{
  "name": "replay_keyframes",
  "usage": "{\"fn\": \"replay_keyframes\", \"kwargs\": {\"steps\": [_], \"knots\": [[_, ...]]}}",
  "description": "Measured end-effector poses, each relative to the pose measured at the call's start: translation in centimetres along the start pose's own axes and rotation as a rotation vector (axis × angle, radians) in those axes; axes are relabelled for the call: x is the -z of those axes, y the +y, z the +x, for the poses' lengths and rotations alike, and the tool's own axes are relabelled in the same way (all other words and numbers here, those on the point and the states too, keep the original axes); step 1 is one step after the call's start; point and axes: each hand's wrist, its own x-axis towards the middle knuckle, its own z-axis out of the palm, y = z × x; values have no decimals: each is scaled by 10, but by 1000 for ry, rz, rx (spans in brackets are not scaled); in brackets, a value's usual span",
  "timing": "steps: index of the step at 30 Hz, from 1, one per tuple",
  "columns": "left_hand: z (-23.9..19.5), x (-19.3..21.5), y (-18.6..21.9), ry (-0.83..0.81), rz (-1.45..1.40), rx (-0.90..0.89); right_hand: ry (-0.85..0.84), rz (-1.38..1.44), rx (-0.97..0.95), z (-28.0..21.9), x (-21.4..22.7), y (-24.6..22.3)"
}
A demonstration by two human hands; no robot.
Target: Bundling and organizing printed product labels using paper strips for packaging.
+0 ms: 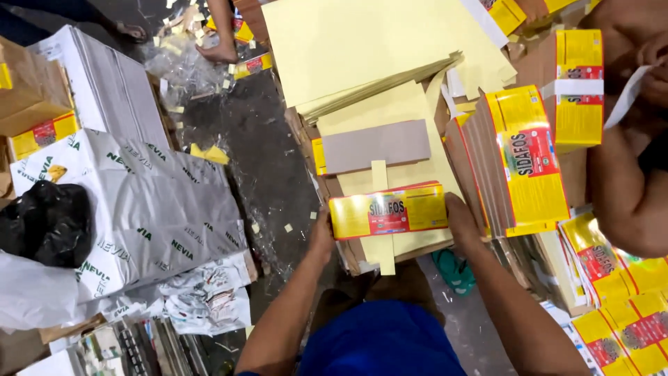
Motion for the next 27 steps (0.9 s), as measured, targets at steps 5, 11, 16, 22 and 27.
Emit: {"fn": "replay_keyframes", "kwargs": {"steps": [5,11,16,22,27], "knots": [[-23,-6,25,126,183,-90,708,135,327,-47,-64,81],[-18,-72,84,225,992,-686,292,128,-25,-71,-126,93],[52,-105,82,-93,1244,-564,3,230,-124,-66,-128,64],[92,-104,62,-115,907,-401,143,211,-30,-57,-126,84],[73,-113,74,-147,897,-269,88,190,12,-64,-123,69]]}}
